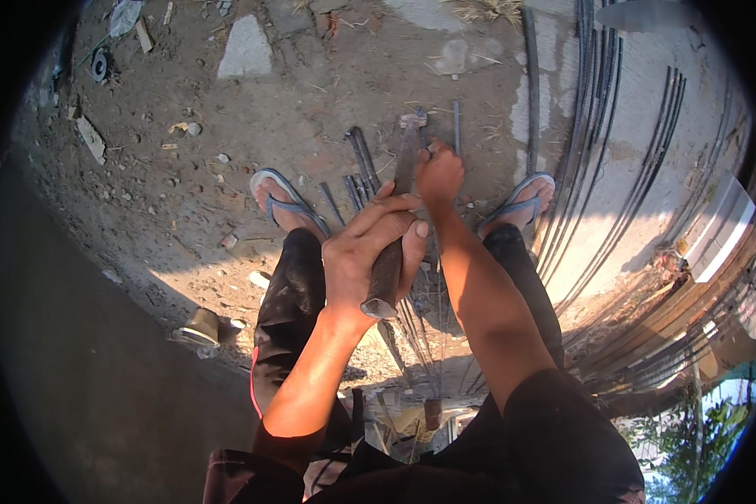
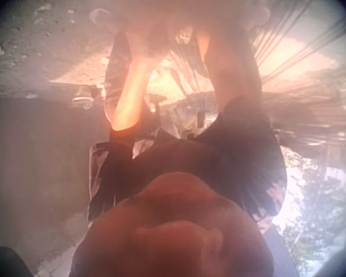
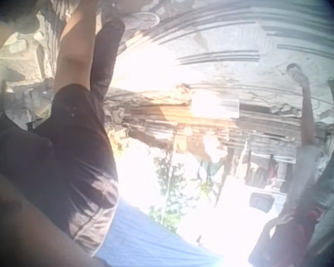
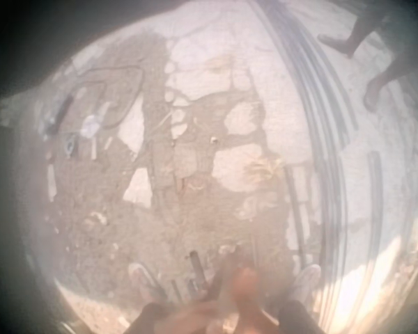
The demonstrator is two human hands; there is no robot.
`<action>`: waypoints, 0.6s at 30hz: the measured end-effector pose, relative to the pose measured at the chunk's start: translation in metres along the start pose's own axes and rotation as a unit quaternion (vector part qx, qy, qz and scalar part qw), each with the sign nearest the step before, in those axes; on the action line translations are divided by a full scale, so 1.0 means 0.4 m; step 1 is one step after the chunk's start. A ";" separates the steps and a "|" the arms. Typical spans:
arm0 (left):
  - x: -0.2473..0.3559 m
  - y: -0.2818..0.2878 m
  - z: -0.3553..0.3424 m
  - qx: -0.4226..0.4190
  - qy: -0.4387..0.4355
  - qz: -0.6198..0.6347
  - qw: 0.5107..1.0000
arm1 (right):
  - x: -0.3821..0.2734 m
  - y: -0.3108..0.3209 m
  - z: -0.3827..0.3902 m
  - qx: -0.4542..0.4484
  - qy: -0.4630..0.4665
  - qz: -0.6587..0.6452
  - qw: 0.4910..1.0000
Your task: The person uses a metal pipe as a lever to snap long metal rods into shorter segments. They repeatedly position a rod over a fixed point on the ground, apply downward force with the pipe, and break the rod. The resulting pieces are gathered into a pile on the ground.
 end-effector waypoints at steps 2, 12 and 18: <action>0.005 0.001 -0.003 0.010 0.011 -0.004 1.000 | 0.001 -0.008 -0.004 -0.005 0.000 -0.015 1.000; -0.007 -0.034 0.033 0.022 0.019 0.007 1.000 | 0.026 -0.009 -0.002 -0.016 -0.011 -0.051 0.999; -0.008 -0.030 0.016 0.028 0.023 0.002 0.999 | 0.018 -0.010 0.001 -0.012 0.001 -0.054 0.998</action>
Point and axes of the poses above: each hand's wrist, its own z-axis away from the middle knuckle, its own y-axis out of the back of the hand, x = y × z, the point moved 1 cm from there along -z, towards the middle knuckle, and after that the axes turned 3 degrees about -y, right-handed, at the moved point
